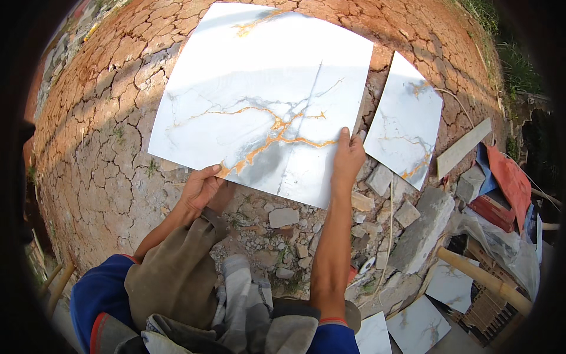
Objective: The person measures a white marble-patterned tile with a wooden plank, then uses an angle grinder to cut the tile in half. They separate the two pieces and place them on the ground.
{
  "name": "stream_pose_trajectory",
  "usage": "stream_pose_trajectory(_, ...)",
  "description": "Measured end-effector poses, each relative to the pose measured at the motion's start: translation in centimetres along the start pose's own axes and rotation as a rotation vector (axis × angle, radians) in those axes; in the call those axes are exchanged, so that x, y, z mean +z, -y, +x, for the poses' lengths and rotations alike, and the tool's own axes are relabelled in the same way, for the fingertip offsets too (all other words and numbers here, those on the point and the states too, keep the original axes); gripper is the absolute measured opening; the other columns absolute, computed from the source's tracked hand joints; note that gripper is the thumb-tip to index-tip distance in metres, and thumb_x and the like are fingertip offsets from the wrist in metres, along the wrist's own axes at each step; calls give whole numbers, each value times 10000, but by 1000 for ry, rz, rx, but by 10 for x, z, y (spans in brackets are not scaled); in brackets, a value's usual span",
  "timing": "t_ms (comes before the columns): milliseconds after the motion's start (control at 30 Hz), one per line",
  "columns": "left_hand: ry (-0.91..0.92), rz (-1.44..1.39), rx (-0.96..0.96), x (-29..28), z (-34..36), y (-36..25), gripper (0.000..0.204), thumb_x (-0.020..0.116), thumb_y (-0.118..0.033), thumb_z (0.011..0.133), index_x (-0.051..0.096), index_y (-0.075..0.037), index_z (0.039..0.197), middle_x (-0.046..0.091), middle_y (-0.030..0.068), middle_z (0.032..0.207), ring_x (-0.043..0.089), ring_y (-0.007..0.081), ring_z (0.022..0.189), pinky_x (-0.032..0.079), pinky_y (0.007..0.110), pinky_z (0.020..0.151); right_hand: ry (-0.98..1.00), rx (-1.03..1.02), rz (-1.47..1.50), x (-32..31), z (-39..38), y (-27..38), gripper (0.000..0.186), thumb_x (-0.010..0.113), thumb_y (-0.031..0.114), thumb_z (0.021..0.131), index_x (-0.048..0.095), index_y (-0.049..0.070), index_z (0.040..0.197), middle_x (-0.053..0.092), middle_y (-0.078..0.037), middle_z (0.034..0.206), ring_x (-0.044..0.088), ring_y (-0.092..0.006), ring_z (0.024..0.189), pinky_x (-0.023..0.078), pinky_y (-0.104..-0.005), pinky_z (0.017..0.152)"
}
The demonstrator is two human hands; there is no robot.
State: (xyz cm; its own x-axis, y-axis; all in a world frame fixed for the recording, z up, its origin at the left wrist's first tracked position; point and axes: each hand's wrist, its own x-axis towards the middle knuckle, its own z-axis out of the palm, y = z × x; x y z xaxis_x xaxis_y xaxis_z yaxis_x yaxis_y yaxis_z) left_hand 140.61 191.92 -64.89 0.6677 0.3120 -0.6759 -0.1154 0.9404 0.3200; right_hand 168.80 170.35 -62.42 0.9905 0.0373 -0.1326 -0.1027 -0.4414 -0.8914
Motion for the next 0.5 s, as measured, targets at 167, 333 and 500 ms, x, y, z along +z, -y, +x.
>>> stream_pose_trajectory(167,11,23,-42,-24,3,6,523,678,62,922,470,55,1403,586,183,1399,600,281,1292,524,406,1116,26,9,73,14,3,-29,403,654,322,1032,669,-68,928,637,-47,780,510,-106,733,459,-311,669)
stream_pose_trajectory(333,-66,-2,-73,-31,-7,10,481,674,53,937,501,32,1386,619,149,1361,595,260,1293,513,385,1118,55,-30,-5,22,8,-38,400,661,319,1025,662,-65,912,617,-57,739,497,-115,712,457,-328,654)
stream_pose_trajectory(500,-87,-17,-61,-37,-20,14,476,669,46,948,505,11,1392,615,136,1375,586,262,1305,482,392,1154,107,-53,72,31,5,-35,416,678,328,1010,646,-69,889,608,-77,715,500,-134,699,462,-342,656)
